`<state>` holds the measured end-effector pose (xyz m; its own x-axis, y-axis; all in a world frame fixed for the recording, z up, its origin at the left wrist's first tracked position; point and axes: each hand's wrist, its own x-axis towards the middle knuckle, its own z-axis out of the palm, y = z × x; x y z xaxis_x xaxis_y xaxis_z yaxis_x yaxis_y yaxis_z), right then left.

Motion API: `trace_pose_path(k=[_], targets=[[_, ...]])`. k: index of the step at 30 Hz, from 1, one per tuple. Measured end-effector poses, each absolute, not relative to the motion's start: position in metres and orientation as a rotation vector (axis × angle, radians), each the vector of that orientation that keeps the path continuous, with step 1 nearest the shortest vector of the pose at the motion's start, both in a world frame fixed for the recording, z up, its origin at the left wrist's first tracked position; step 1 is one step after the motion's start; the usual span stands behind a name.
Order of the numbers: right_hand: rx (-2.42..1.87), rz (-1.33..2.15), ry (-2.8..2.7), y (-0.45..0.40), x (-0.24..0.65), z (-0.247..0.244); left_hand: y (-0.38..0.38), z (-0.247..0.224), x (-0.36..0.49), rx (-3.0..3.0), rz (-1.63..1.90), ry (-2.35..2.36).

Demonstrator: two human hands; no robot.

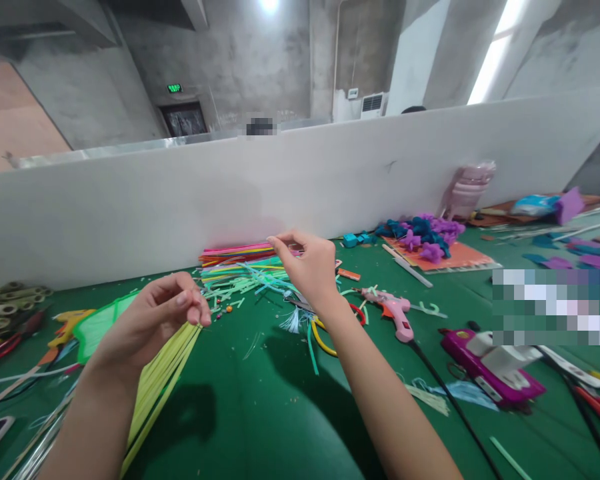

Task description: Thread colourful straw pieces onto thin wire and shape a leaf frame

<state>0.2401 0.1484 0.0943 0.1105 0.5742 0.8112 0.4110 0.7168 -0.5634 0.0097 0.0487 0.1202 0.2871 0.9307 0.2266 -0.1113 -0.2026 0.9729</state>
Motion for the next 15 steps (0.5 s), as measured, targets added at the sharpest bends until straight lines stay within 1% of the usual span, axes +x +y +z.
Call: trace_pose_path(k=[6,11,15], targets=[[-0.886,0.345,-1.707,0.145,0.235,0.096,0.064,0.113,0.001,1.131,1.234,0.716],[-0.802,0.549,-1.796,0.14,0.223,0.093,0.079,0.105,-0.002,0.756,1.261,0.74],[-0.793,0.623,-1.823,0.134,0.213,0.093,0.087,0.101,-0.003,0.653,1.275,0.76]])
